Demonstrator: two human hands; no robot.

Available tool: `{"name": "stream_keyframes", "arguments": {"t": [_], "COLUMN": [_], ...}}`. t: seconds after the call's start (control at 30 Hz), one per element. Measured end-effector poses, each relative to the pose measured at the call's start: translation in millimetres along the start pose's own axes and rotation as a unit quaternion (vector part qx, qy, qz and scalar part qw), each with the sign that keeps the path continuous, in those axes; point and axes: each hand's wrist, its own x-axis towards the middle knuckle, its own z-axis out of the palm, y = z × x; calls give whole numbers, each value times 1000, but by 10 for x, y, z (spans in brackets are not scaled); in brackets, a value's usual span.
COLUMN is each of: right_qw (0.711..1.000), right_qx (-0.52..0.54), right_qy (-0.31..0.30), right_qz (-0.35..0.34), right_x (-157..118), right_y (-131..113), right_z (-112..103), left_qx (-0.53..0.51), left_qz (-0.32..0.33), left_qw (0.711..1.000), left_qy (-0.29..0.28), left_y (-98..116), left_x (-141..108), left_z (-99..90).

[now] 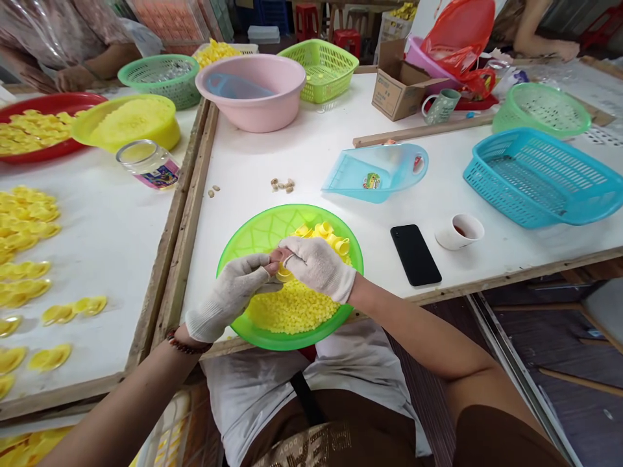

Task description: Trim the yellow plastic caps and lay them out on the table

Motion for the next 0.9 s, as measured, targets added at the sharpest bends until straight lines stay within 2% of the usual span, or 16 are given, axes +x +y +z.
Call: {"name": "stream_keyframes", "arguments": {"t": [0.13,0.33,0.53,0.63,0.77,0.9], "right_qw": [996,998,994,995,1000,999], "right_qx": [73,62,96,79,24,-45], "right_qy": [41,16,28,20,16,10], "right_qz": [38,-2,51,49,13,18], "right_x": [-16,40,5,-7,12,-54], "right_y": [3,-10,23,3,-21,36], "right_z": [-6,22,-32,-35,-37,-91], "left_qx": [-12,-6,-13,-15,-17,-29], "left_qz": [-6,-6,-13,-16,-7,6], "left_qw": [1000,1000,1000,1000,1000,999], "left_qy": [2,-14,-8,-11,-14,17], "left_y": [-12,-15,-6,-28,-57,38], "left_x": [-1,-3,-10,6,1,-83], "left_z": [-23,8,-15,-8,20,-91]}}
